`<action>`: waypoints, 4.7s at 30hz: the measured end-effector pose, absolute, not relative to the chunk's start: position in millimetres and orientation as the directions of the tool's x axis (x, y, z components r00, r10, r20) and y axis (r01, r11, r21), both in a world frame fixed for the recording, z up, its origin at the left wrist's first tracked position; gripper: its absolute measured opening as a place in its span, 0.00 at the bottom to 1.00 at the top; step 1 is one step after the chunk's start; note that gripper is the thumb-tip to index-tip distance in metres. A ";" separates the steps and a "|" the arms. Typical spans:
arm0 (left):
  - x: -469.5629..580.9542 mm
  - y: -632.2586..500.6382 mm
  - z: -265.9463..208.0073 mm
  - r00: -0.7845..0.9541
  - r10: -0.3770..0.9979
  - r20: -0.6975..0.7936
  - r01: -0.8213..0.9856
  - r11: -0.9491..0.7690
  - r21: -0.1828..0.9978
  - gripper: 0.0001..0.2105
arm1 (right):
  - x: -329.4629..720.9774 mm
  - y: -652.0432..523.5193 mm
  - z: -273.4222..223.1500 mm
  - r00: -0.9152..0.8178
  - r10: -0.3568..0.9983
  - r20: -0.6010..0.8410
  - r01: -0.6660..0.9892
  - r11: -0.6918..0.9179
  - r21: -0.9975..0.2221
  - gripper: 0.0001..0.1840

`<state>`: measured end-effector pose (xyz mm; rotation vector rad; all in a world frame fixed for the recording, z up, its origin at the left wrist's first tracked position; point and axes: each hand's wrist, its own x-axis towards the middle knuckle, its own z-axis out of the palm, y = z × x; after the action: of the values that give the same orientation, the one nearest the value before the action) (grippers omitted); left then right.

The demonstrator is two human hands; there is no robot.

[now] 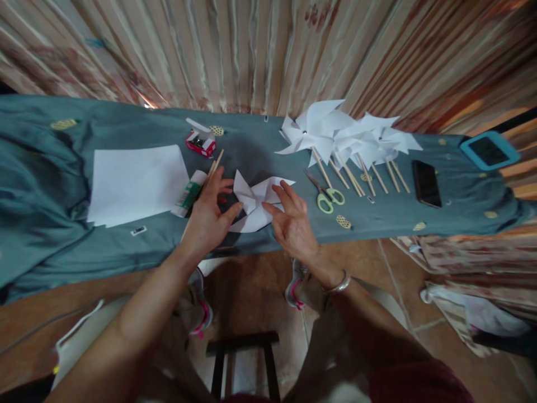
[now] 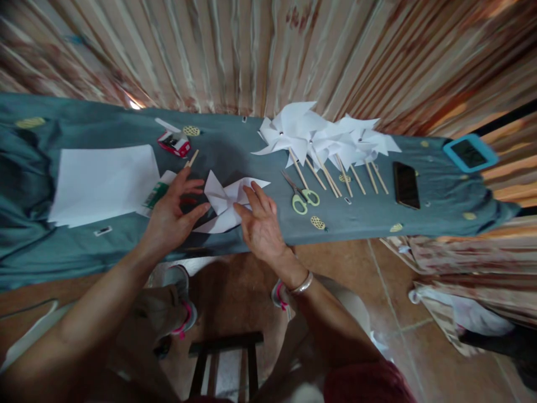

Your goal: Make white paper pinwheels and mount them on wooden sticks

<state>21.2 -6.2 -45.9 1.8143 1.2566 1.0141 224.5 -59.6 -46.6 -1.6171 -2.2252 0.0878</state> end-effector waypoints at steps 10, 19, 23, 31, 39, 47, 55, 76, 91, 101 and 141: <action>21.8 -13.1 -41.5 0.269 0.910 0.316 0.498 -0.412 0.763 0.31 | 223.3 -57.5 -43.8 -0.294 0.923 0.248 0.916 0.347 -0.202 0.21; 41.1 -49.9 -33.5 0.619 0.691 0.373 0.524 -0.718 0.459 0.11 | 218.0 -53.6 -38.2 -0.329 0.923 0.200 0.914 0.364 -0.181 0.17; 45.9 -56.0 -36.3 0.662 0.677 0.321 0.551 -0.730 0.404 0.12 | 216.3 -48.3 -40.1 -0.331 0.920 0.210 0.916 0.367 -0.164 0.13; 46.0 -56.1 -38.0 0.647 0.694 0.315 0.567 -0.715 0.409 0.13 | 214.3 -46.1 -41.3 -0.323 0.922 0.213 0.907 0.366 -0.208 0.13; 48.8 -54.1 -41.8 0.645 0.714 0.273 0.593 -0.693 0.410 0.13 | 215.7 -42.9 -47.8 -0.307 0.922 0.238 0.910 0.357 -0.210 0.13; 51.0 -52.4 -38.6 0.651 0.707 0.278 0.610 -0.704 0.364 0.13 | 225.8 -50.3 -39.8 -0.272 0.928 0.256 0.873 0.350 -0.341 0.21; 49.8 -52.6 -38.2 0.655 0.708 0.266 0.604 -0.701 0.380 0.15 | 241.2 -43.1 -34.3 0.052 0.953 0.300 0.817 0.132 -0.561 0.18; 43.9 -51.8 -38.3 0.622 0.723 0.299 0.600 -0.686 0.410 0.15 | 229.7 -32.5 -34.1 0.241 0.970 -0.008 0.631 -0.163 -0.758 0.33; 32.0 -38.3 -39.6 0.467 0.804 0.367 0.604 -0.593 0.532 0.17 | 243.6 -36.4 -39.1 0.210 0.967 0.141 0.592 -0.011 -0.806 0.23; 25.6 -34.3 -35.4 0.408 0.860 0.305 0.590 -0.504 0.631 0.13 | 274.5 -52.7 -36.0 -0.080 0.959 0.272 0.598 0.264 -0.757 0.23; 49.9 -39.7 -16.3 0.516 0.713 -0.475 -0.278 0.664 0.694 0.29 | 265.9 -85.2 26.2 -0.370 0.918 0.140 0.217 0.232 -0.948 0.08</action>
<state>49.9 -39.7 -16.3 0.5927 0.8276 0.6385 265.9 -85.2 26.2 -1.0548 -1.7542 1.1793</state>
